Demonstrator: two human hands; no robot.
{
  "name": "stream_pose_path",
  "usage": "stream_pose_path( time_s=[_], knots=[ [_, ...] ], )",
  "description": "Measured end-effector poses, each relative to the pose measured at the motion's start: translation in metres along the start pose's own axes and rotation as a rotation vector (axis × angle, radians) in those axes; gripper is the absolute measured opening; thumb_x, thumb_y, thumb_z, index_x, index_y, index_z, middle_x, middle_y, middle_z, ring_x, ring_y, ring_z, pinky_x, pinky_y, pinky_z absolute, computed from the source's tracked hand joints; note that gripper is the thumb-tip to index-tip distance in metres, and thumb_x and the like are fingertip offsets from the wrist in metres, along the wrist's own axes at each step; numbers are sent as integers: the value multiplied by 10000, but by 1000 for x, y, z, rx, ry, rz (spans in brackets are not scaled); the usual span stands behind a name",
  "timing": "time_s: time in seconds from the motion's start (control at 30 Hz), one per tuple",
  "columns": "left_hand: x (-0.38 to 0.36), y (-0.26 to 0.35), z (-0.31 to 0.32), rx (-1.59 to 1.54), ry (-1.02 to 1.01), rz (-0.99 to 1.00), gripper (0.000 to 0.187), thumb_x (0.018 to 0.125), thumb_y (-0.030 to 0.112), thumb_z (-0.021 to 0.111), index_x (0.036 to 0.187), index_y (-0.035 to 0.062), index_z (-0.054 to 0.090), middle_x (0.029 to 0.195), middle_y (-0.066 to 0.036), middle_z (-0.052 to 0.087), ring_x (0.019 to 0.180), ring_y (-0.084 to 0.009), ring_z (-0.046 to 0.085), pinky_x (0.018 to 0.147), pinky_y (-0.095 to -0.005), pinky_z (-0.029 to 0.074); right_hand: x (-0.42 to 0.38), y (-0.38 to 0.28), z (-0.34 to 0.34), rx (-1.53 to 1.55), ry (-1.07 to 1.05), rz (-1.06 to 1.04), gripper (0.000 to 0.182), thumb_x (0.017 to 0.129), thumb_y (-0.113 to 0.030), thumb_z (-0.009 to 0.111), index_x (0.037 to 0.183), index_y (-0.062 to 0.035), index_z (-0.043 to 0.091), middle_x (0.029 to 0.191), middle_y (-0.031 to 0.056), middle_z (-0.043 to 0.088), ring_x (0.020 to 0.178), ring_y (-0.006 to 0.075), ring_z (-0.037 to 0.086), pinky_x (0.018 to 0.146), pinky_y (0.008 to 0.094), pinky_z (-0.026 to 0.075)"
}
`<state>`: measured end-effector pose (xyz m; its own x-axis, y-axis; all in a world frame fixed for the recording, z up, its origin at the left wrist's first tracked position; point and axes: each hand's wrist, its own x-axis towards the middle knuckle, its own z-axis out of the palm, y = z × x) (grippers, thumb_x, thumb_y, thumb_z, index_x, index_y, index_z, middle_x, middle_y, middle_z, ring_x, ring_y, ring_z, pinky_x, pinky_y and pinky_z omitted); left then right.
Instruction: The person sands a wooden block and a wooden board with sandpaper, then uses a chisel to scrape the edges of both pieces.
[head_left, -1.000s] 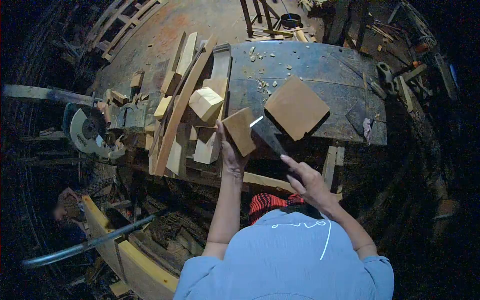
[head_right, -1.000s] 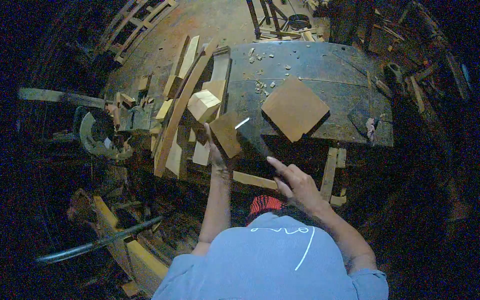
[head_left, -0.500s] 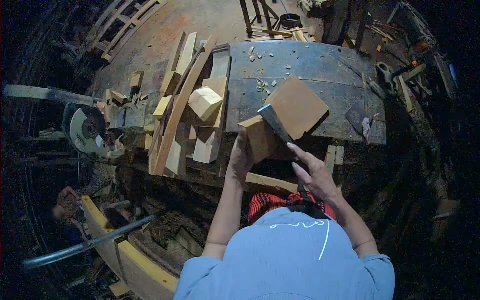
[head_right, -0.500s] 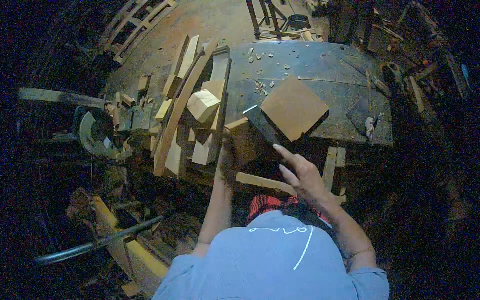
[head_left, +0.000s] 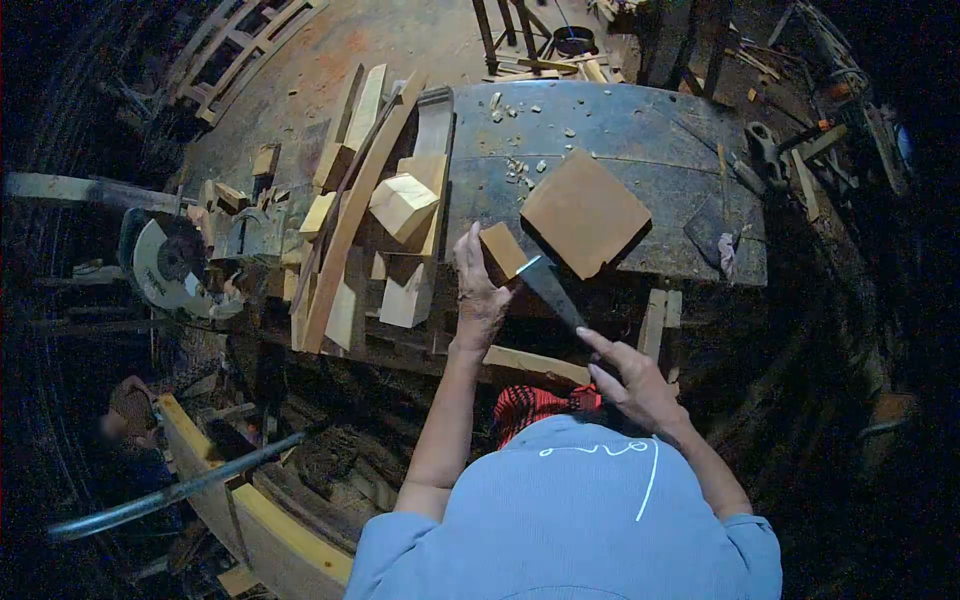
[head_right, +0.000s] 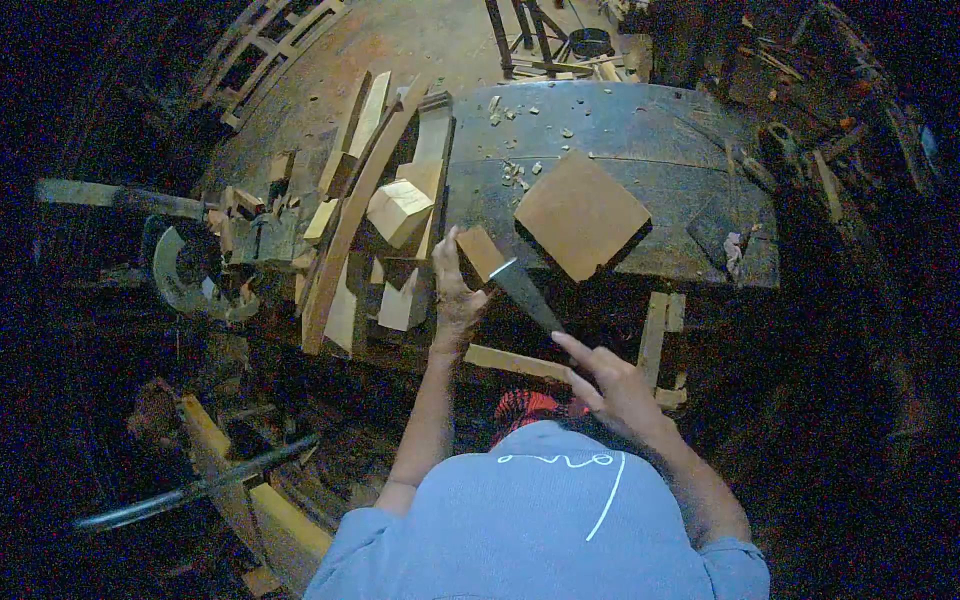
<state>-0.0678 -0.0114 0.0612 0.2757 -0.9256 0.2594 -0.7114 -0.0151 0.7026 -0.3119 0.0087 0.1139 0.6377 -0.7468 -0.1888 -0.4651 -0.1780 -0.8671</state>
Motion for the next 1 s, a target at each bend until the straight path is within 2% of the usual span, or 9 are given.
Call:
stream_pose_path(
  time_s=[0.3,0.43,0.5,0.53,0.6,0.77,0.9,0.97,1.0],
  knots=[
    [-8,12,-1,-76,-53,71,807,604,-60,540,1347,12,233,1260,-205,329,1216,-359,315,1043,-392,250,10,-3,4,-9,13,-51,484,851,-158,536,1315,-165,400,795,160,535,748,303,567,704,393,462],
    [-7,10,-2,-153,36,67,796,608,-66,558,1337,9,248,1255,-207,336,1210,-357,326,1040,-392,254,8,-5,4,-7,-18,-26,487,847,-159,541,1314,-163,400,804,163,543,755,308,570,703,393,462],
    [-12,-5,3,-75,1,-57,748,633,-6,525,1334,2,264,1250,-190,369,1131,-336,386,1011,-370,286,7,-4,4,-30,-58,-16,486,847,-158,542,1312,-164,401,807,163,546,759,308,572,704,392,463],
    [-12,-4,2,-75,3,-57,748,633,-6,525,1334,2,264,1250,-190,369,1131,-336,386,1011,-370,286,8,-4,5,-24,-42,-24,485,848,-157,540,1312,-169,401,804,162,545,759,307,572,706,391,463],
    [-10,5,1,17,-14,152,749,656,5,578,1328,-1,249,1246,-196,372,1143,-342,387,1002,-383,302,13,-2,5,-14,-25,-30,483,849,-156,538,1313,-174,401,802,162,544,759,306,572,708,391,463],
    [-28,12,25,-33,-47,153,841,584,6,698,1306,-4,268,1225,-213,360,1165,-378,366,997,-414,316,36,5,1,31,94,-35,471,856,-161,524,1312,-188,405,819,172,546,772,309,567,733,393,453],
    [-16,13,44,-168,-95,61,803,637,138,740,1284,-26,294,1171,-225,397,1121,-374,404,950,-416,349,33,18,-7,39,179,40,470,862,-164,513,1316,-159,394,1120,210,552,1042,341,541,881,382,418],
    [1,4,63,-248,-157,-362,796,678,282,737,1275,-35,317,1164,-242,410,1113,-391,413,919,-420,369,26,17,-16,78,125,163,465,864,-162,503,1315,-145,392,1218,207,503,1126,331,496,926,368,393],
    [11,-10,78,-192,-189,-389,814,674,371,732,1262,-37,345,1197,-261,401,1103,-406,423,924,-425,367,21,22,-17,66,184,152,463,863,-159,505,1313,-145,395,1200,208,516,1115,332,504,925,366,393]
  ],
)
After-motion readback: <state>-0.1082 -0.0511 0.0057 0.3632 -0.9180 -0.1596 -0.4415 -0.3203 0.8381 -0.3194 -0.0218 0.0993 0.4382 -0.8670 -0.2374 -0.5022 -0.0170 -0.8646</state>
